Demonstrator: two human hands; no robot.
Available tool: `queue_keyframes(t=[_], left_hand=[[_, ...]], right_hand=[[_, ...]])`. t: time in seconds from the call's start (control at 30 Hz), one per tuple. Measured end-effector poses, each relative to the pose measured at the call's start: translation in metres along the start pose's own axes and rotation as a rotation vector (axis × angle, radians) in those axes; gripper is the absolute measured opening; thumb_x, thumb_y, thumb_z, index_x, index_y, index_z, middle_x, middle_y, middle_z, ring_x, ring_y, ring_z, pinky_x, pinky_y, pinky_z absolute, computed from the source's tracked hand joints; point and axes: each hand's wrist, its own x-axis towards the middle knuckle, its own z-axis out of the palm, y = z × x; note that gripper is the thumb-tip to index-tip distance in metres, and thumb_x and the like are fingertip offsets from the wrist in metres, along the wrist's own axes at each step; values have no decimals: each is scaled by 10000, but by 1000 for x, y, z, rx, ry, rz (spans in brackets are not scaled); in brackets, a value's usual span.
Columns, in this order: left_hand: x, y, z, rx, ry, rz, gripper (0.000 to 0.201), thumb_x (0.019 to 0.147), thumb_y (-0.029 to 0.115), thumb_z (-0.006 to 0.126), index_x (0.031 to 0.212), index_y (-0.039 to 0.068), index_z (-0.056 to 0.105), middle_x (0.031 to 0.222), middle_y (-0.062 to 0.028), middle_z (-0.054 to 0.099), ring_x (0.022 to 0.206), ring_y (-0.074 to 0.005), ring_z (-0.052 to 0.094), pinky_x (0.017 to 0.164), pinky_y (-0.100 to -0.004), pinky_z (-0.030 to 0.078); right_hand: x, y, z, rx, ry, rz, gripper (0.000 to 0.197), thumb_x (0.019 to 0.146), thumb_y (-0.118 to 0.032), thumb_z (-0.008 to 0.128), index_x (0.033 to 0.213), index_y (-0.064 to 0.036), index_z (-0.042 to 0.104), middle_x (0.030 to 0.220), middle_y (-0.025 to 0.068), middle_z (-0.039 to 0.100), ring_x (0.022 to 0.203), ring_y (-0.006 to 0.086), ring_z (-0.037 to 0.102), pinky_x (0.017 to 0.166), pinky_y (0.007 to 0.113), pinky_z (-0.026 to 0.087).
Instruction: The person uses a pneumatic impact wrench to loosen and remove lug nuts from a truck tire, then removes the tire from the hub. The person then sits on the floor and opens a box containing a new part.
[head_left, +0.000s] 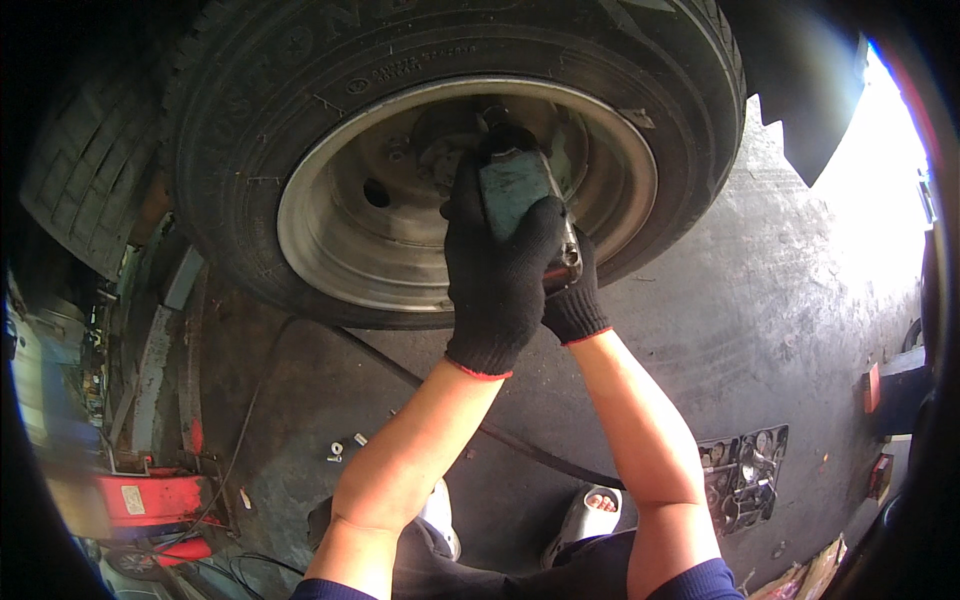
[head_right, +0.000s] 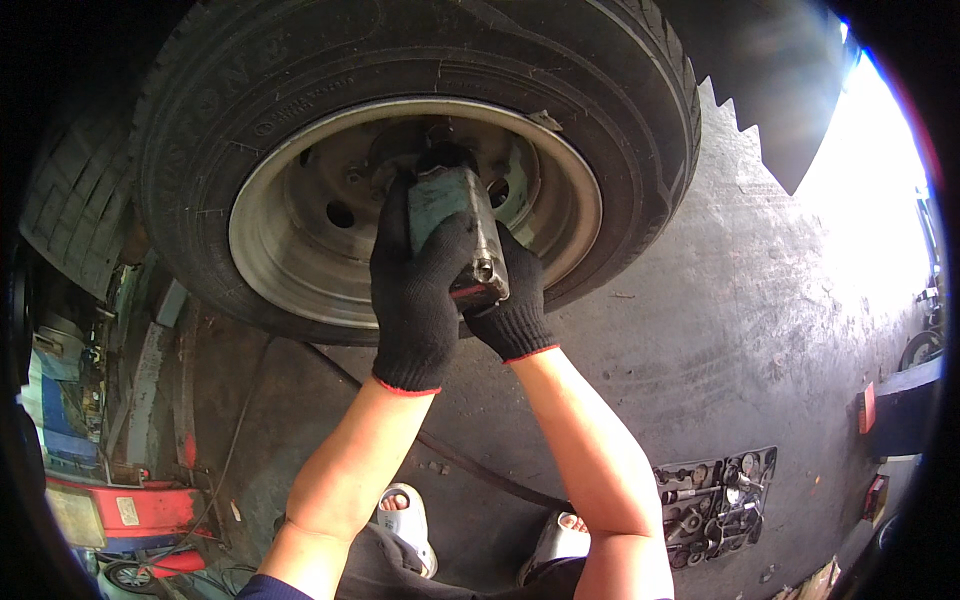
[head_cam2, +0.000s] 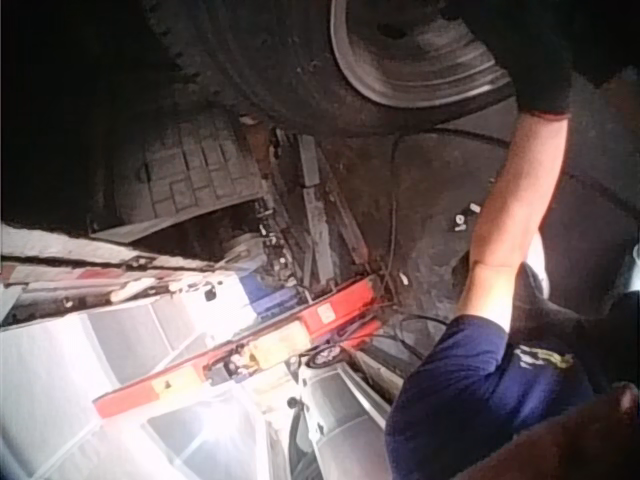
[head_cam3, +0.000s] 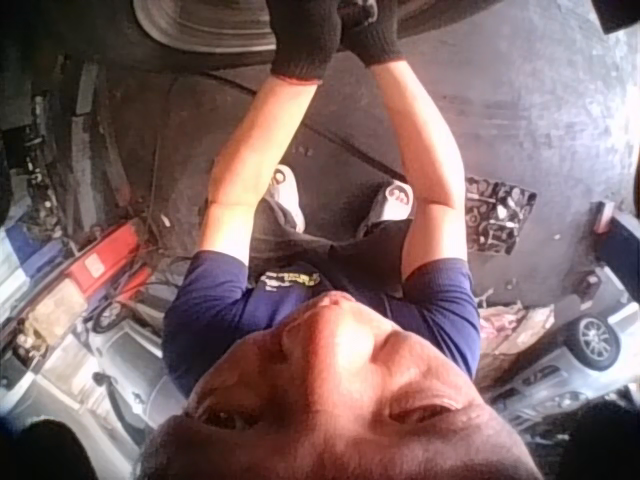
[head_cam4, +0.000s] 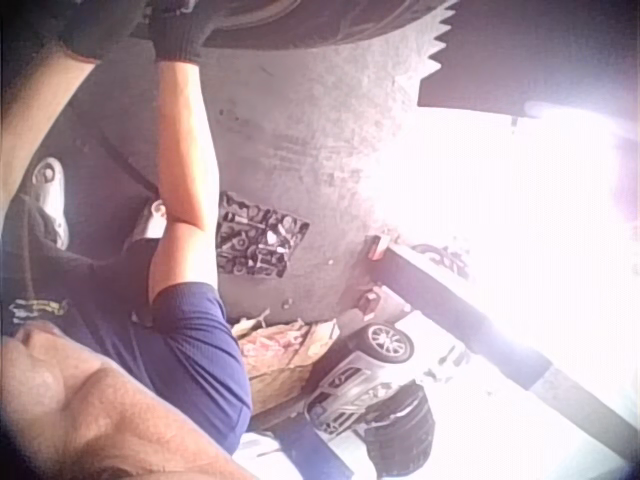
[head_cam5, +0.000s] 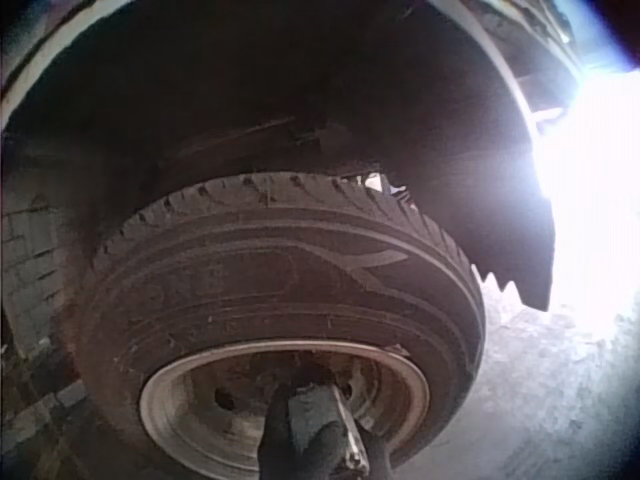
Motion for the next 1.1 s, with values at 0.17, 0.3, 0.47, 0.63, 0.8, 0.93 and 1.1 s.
queue_keyframes(t=[0.17, 0.3, 0.47, 0.63, 0.8, 0.93, 1.1], left_hand=[[-1, -1, -1, 32, 1, 21, 873, 951, 221, 788, 1643, -89, 356, 1512, -272, 578, 1379, -352, 611, 1165, -426, 480], [-2, -1, -2, 6, 0, 9, 868, 957, 219, 785, 1655, -69, 355, 1526, -261, 569, 1393, -349, 596, 1183, -422, 467], [-3, 0, -2, -48, 5, -3, 863, 960, 209, 776, 1670, -40, 352, 1521, -243, 568, 1401, -337, 586, 1194, -422, 459], [-4, -1, 1, -66, 21, -9, 835, 965, 199, 761, 1663, -36, 368, 1515, -236, 570, 1394, -324, 591, 1188, -425, 463], [-4, -1, -1, -44, 11, 1, 813, 969, 204, 758, 1651, -37, 385, 1511, -236, 573, 1385, -327, 598, 1181, -424, 467], [-3, -3, -2, -6, 20, -3, 804, 971, 210, 757, 1646, -33, 393, 1502, -236, 580, 1380, -335, 603, 1180, -424, 468], [-2, -4, -2, -10, 16, 8, 804, 973, 212, 757, 1647, -30, 394, 1516, -235, 575, 1393, -334, 597, 1183, -422, 466]], right_hand=[[-2, -10, -14, -157, -88, 20, 605, 802, -343, 857, 1305, -60, 674, 1118, 182, 764, 1026, 404, 736, 926, 455, 594], [3, -14, -15, -29, -110, 162, 668, 749, -335, 894, 1309, -58, 659, 1077, 187, 767, 991, 422, 742, 897, 462, 600], [6, -19, -20, -262, -122, -23, 711, 713, -337, 925, 1306, -57, 651, 1065, 198, 770, 993, 444, 745, 886, 472, 603], [6, -22, -25, -379, -156, -37, 733, 714, -339, 929, 1321, -54, 635, 1101, 220, 770, 1045, 456, 743, 896, 490, 603], [9, -16, -18, -176, -108, -36, 721, 731, -349, 923, 1321, -58, 631, 1101, 219, 767, 1056, 456, 741, 896, 490, 604], [8, -19, -23, -324, -128, -94, 689, 742, -352, 918, 1301, -60, 639, 1096, 213, 768, 1056, 454, 740, 896, 486, 606], [7, -33, -26, -335, -119, -114, 670, 756, -350, 913, 1296, -63, 641, 1089, 207, 770, 1051, 447, 743, 892, 482, 607]])
